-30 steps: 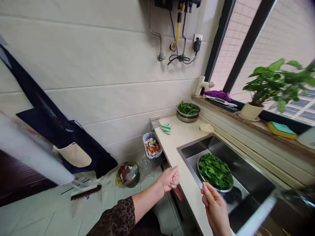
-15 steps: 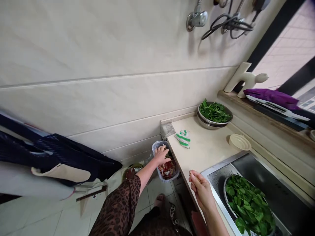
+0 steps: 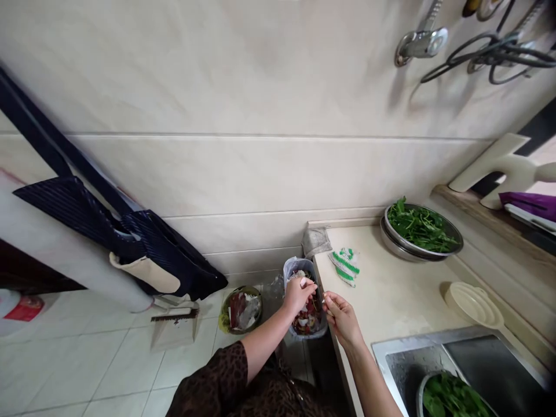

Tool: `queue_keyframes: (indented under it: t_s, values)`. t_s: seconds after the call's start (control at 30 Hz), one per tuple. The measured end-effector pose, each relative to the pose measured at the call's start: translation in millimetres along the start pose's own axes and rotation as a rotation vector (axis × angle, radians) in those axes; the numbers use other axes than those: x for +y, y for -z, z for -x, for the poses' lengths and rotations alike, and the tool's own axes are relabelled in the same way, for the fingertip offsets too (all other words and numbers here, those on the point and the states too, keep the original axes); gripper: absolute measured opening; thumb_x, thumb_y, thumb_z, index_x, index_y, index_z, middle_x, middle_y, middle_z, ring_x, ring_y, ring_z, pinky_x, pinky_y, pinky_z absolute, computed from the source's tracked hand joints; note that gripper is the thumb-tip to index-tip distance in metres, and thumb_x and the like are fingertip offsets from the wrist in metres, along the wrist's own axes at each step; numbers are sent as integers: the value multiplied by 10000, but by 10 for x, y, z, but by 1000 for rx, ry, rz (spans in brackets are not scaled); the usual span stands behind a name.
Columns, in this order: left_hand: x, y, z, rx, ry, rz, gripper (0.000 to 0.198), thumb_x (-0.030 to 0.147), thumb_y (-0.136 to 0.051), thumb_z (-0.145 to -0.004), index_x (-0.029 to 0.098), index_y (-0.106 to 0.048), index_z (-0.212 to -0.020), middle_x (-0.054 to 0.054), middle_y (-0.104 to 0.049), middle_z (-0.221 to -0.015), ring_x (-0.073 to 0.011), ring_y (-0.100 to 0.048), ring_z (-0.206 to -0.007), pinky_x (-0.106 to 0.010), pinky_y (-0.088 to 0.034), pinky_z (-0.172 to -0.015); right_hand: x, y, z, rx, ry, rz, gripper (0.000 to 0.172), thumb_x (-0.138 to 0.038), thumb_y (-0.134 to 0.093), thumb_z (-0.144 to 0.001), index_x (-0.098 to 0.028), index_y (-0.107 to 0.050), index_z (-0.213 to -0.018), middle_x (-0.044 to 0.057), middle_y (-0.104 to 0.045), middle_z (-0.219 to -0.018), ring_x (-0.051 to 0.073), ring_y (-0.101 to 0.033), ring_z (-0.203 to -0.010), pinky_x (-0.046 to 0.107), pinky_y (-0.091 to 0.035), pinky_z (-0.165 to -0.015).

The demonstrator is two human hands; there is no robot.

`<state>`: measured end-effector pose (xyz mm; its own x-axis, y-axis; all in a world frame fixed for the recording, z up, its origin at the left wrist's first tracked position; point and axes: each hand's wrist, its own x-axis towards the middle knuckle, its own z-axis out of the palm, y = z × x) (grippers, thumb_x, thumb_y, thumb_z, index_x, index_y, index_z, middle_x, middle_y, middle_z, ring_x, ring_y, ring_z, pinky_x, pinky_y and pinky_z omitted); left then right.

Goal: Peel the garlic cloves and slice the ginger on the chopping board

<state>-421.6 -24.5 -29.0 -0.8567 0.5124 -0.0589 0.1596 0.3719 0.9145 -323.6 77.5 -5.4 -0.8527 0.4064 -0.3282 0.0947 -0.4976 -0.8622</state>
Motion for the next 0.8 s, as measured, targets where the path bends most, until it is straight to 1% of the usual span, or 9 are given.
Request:
queue_keyframes:
  t_s: [0.07, 0.13, 0.2, 0.3, 0.37, 0.43, 0.53, 0.7, 0.8]
  values:
    - [122, 36, 86, -5, 150, 312, 185, 311, -608, -753, 132, -624, -794, -20, -628, -615, -125, -581, -518, -236, -450, -510, -41, -28, -66, -29, 19, 45, 339, -391, -797, -580, -151, -667, -783, -32, -529, -545, 42, -345, -432, 162, -167, -373]
    - [258, 106, 146, -19, 300, 677, 299, 335, -745, -612, 128, -612, -782, -20, -636, -637, -130, -607, -560, -245, -485, -546, -77, -75, -126, -68, 64, 117, 326, -398, -774, -612, -157, -656, -797, -45, -517, -536, 37, -314, -412, 170, -171, -375]
    - [374, 193, 173, -6, 370, 867, 407, 332, -827, -477, 119, -605, -743, -11, -629, -616, -125, -608, -560, -260, -508, -582, -104, -124, -177, -103, 132, 212, 310, -413, -743, -648, -162, -649, -805, -51, -511, -526, 40, -304, -398, 179, -196, -375]
    - [457, 293, 167, 24, 398, 936, 460, 321, -861, -403, 106, -600, -716, -10, -621, -585, -121, -605, -539, -267, -519, -584, -140, -160, -235, -132, 266, 374, 285, -431, -691, -697, -170, -659, -808, -18, -569, -573, 82, -411, -436, 208, -314, -404]
    - [461, 309, 153, 31, 402, 968, 467, 318, -866, -392, 103, -597, -708, -12, -623, -586, -121, -608, -535, -273, -524, -591, -170, -149, -261, -158, 376, 493, 256, -423, -656, -734, -178, -671, -806, 24, -626, -664, 135, -528, -551, 243, -417, -489]
    - [452, 287, 141, 35, 410, 1003, 472, 309, -871, -372, 103, -591, -691, -7, -618, -582, -118, -607, -531, -282, -529, -608, -204, -115, -278, -189, 468, 598, 222, -399, -622, -771, -187, -679, -805, 51, -653, -737, 174, -589, -675, 278, -472, -598]
    - [449, 224, 131, 41, 442, 1032, 457, 270, -871, -351, 104, -585, -665, 3, -604, -568, -117, -603, -527, -289, -528, -623, -255, -48, -290, -224, 554, 711, 188, -357, -579, -814, -195, -675, -801, 57, -661, -757, 186, -604, -722, 300, -486, -669]
    - [449, 115, 128, 68, 454, 1038, 361, 196, -835, -395, 109, -582, -637, 10, -586, -550, -119, -598, -527, -294, -519, -632, -263, 48, -311, -239, 654, 809, 167, -292, -541, -841, -197, -671, -794, 52, -658, -755, 185, -605, -719, 299, -479, -671]
    - [432, 78, 128, 83, 451, 1043, 321, 157, -807, -414, 120, -559, -613, 20, -570, -536, -109, -585, -516, -276, -506, -622, -202, 66, -328, -228, 658, 807, 166, -283, -534, -844, -196, -666, -792, 50, -657, -758, 186, -607, -719, 300, -478, -668]
